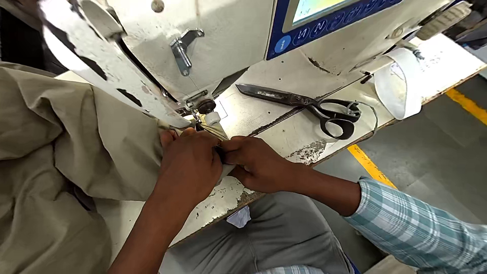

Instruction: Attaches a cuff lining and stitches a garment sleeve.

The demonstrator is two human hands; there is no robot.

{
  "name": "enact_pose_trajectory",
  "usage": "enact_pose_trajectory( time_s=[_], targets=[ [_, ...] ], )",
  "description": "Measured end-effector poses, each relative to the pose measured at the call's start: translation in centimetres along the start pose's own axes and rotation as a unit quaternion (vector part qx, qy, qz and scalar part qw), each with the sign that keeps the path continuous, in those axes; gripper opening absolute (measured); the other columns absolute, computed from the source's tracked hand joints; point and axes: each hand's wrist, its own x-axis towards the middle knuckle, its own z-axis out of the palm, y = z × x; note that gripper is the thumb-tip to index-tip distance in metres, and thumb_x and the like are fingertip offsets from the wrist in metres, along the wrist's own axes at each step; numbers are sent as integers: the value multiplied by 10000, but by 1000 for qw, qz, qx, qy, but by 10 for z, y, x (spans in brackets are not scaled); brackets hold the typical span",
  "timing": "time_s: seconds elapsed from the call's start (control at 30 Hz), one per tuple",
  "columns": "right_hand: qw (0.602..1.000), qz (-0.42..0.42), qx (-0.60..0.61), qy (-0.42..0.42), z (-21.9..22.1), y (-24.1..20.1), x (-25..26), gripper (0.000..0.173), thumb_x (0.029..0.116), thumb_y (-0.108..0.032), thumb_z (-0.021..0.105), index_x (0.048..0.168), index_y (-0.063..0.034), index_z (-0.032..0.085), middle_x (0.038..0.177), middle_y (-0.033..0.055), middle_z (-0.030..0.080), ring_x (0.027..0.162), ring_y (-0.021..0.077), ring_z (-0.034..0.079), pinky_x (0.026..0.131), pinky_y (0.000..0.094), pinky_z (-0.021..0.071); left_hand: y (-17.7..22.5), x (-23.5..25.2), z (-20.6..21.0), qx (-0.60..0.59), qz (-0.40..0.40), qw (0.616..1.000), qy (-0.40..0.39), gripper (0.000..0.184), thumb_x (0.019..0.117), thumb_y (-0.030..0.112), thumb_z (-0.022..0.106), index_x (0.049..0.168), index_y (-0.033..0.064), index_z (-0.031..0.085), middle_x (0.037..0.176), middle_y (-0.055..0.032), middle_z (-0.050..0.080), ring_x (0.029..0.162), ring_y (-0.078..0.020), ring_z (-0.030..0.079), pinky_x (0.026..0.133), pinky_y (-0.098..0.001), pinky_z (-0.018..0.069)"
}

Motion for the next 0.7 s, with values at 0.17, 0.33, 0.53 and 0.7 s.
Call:
enact_pose_trajectory(
  time_s=[0.17,0.33,0.53,0.7],
  targets=[
    [1000,16,18,7,0,1,1,129,888,-111,657,845,-121,778,986,-17,702,916,103,631,749,299,526,1,-3,8,32,10,998,51,285,922,220,492,890,179,773,936,11,729,1111,-273,609,958,-562,353],
    [1000,11,1,7,2,2,2,130,871,-117,658,886,-147,784,881,-48,643,843,89,596,687,281,496,2,-26,10,92,-41,982,158,274,947,373,581,943,217,806,1072,-8,718,1201,-414,524,954,-654,341],
    [1000,13,18,-7,0,3,2,97,884,-118,676,863,-136,769,867,-42,624,833,85,600,694,292,506,-6,-28,13,5,-34,991,129,224,928,261,630,1015,209,830,875,22,727,841,-250,642,676,-439,511],
    [999,7,32,6,1,3,0,93,869,-106,677,855,-130,766,856,-38,620,826,86,600,700,302,511,-9,-23,13,-48,-15,994,101,203,919,242,653,1020,213,826,844,53,687,809,-192,616,679,-407,490]
  ],
)
